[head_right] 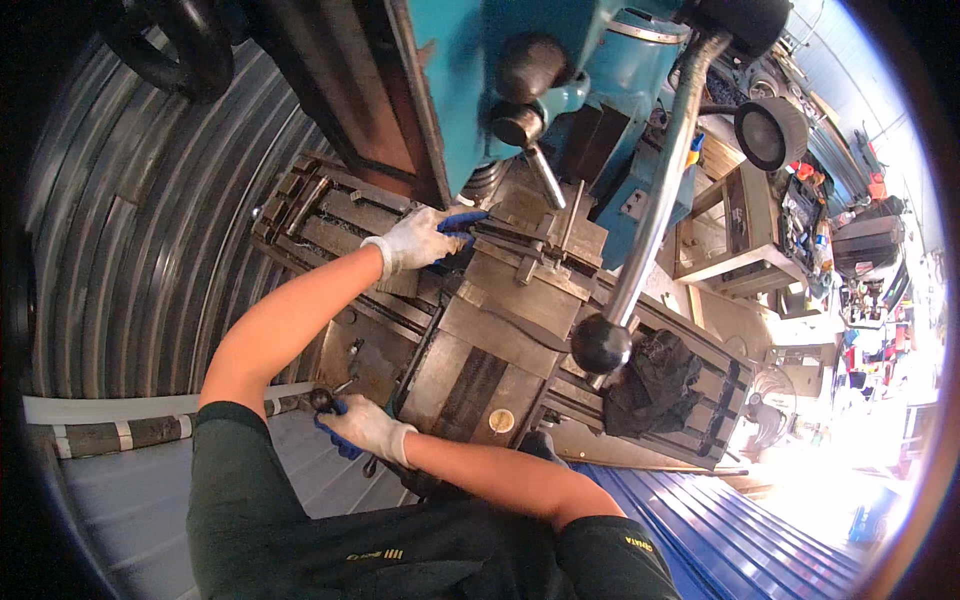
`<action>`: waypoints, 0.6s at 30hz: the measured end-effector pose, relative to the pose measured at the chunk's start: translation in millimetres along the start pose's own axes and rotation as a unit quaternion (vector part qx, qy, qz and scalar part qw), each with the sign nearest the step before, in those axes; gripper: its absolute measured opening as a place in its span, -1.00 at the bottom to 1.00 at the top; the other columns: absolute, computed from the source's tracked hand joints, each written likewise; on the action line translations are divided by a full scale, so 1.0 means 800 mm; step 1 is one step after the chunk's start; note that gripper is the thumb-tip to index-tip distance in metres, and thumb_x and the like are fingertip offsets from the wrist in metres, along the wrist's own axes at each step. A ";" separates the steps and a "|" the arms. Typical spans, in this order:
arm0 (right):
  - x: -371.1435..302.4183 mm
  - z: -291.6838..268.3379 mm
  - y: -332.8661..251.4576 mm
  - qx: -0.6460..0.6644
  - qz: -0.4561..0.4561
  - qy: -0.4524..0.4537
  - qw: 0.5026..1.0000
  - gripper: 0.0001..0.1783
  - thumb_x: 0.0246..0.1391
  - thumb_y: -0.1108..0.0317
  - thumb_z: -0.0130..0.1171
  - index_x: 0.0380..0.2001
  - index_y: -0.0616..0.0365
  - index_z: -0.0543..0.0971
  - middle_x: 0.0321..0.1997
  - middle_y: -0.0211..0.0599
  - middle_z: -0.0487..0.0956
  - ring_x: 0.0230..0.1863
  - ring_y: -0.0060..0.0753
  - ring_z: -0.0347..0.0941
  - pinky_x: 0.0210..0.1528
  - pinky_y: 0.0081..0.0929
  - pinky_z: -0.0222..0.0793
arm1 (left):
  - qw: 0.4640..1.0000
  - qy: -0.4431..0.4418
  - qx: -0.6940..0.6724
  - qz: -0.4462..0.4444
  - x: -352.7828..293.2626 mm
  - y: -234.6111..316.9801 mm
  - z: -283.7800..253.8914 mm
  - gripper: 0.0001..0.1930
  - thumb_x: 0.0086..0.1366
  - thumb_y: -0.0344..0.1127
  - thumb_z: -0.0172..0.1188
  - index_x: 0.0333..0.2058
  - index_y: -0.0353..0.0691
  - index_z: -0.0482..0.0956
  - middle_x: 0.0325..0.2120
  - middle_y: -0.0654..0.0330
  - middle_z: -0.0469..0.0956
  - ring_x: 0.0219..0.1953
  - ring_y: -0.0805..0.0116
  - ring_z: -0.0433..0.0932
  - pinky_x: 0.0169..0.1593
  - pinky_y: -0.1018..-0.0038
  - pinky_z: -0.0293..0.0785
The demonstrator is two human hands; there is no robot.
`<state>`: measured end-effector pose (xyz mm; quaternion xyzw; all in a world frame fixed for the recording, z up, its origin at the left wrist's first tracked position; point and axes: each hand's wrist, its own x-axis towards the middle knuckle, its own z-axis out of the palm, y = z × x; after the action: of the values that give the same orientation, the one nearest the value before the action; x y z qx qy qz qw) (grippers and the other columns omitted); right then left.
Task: The person secures a metal workpiece in a milling machine vise, then operates the machine to mill the surface. They repeatedly adjust the workpiece and machine controls throughout the process.
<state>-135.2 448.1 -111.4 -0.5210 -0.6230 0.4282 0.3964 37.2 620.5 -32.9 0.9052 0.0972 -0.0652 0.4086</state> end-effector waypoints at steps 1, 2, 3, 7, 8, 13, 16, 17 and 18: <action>0.006 0.004 0.019 -0.126 -0.097 -0.015 0.987 -0.66 -0.01 0.43 0.12 -0.10 0.17 0.59 -0.28 0.15 0.53 -0.32 0.11 0.54 -0.28 -0.10 0.49 | 1.000 0.011 -0.004 0.009 -0.003 -0.001 0.002 -0.53 0.28 -0.20 0.18 0.18 0.04 0.45 0.08 0.02 0.45 0.12 0.08 0.41 0.19 0.30 0.33; 0.007 -0.004 0.003 -0.142 -0.014 -0.065 0.988 -0.62 -0.08 0.42 0.10 -0.11 0.21 0.59 -0.27 0.16 0.54 -0.25 0.05 0.56 -0.18 -0.11 0.50 | 0.999 0.022 -0.009 0.021 -0.006 -0.002 0.002 -0.53 0.28 -0.24 0.19 0.18 0.03 0.46 0.02 0.03 0.49 0.04 0.12 0.46 0.13 0.34 0.38; 0.008 0.001 -0.006 -0.182 -0.001 -0.100 0.978 -0.61 -0.06 0.41 0.09 -0.10 0.23 0.58 -0.24 0.18 0.55 -0.20 0.06 0.56 -0.13 -0.11 0.49 | 0.996 0.052 -0.005 0.071 0.000 -0.027 0.012 -0.53 0.28 -0.28 0.19 0.18 0.05 0.46 -0.08 0.08 0.55 -0.09 0.24 0.52 0.01 0.40 0.43; 0.010 -0.004 -0.039 -0.120 0.173 -0.133 0.968 -0.51 0.02 0.30 0.05 0.00 0.39 0.46 -0.07 0.30 0.53 0.02 0.13 0.50 0.07 -0.12 0.41 | 0.996 0.059 -0.005 0.068 -0.001 -0.027 0.016 -0.53 0.26 -0.27 0.22 0.16 0.00 0.47 0.08 0.05 0.46 0.09 0.13 0.45 0.13 0.34 0.38; 0.011 -0.014 -0.048 -0.049 0.241 -0.113 0.963 -0.47 0.05 0.26 0.04 0.03 0.46 0.41 -0.01 0.34 0.51 0.07 0.15 0.48 0.11 -0.13 0.38 | 0.998 0.044 0.003 0.054 -0.001 -0.015 0.009 -0.52 0.26 -0.26 0.22 0.17 0.00 0.46 0.10 0.02 0.45 0.13 0.08 0.43 0.19 0.32 0.35; -0.006 -0.017 -0.040 -0.013 0.244 -0.079 0.967 -0.37 0.12 0.17 0.05 0.02 0.62 0.32 0.00 0.45 0.48 0.10 0.22 0.45 0.14 -0.15 0.35 | 0.998 0.032 -0.012 0.052 -0.001 -0.012 0.007 -0.54 0.25 -0.30 0.21 0.14 -0.06 0.47 0.00 0.09 0.52 0.00 0.17 0.50 0.11 0.39 0.42; -0.022 -0.026 -0.043 -0.058 0.199 -0.070 0.976 -0.36 0.13 0.15 0.06 0.02 0.61 0.33 -0.02 0.48 0.47 0.10 0.23 0.45 0.14 -0.15 0.35 | 0.999 0.038 -0.021 0.024 -0.002 -0.004 0.009 -0.55 0.25 -0.32 0.20 0.14 -0.04 0.48 -0.03 0.11 0.53 -0.05 0.19 0.52 0.08 0.38 0.43; -0.032 -0.026 -0.038 -0.117 0.128 -0.047 0.984 -0.39 0.13 0.13 0.07 0.01 0.56 0.36 -0.01 0.46 0.47 0.10 0.21 0.45 0.14 -0.16 0.35 | 0.999 0.040 -0.020 0.029 -0.001 -0.007 0.010 -0.55 0.25 -0.32 0.19 0.14 -0.04 0.48 -0.02 0.12 0.53 -0.06 0.20 0.53 0.08 0.38 0.43; -0.042 -0.027 -0.035 -0.180 0.060 -0.018 0.982 -0.41 0.14 0.12 0.08 0.00 0.51 0.39 -0.01 0.43 0.47 0.10 0.19 0.46 0.14 -0.16 0.35 | 0.998 0.042 -0.020 0.032 0.000 -0.013 0.012 -0.55 0.25 -0.33 0.19 0.14 -0.03 0.48 -0.02 0.13 0.53 -0.06 0.21 0.53 0.09 0.38 0.43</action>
<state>-119.0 415.4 -80.1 -0.6126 -0.6643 0.3412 0.2589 34.6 620.0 -46.8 0.9016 0.0862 -0.0117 0.4238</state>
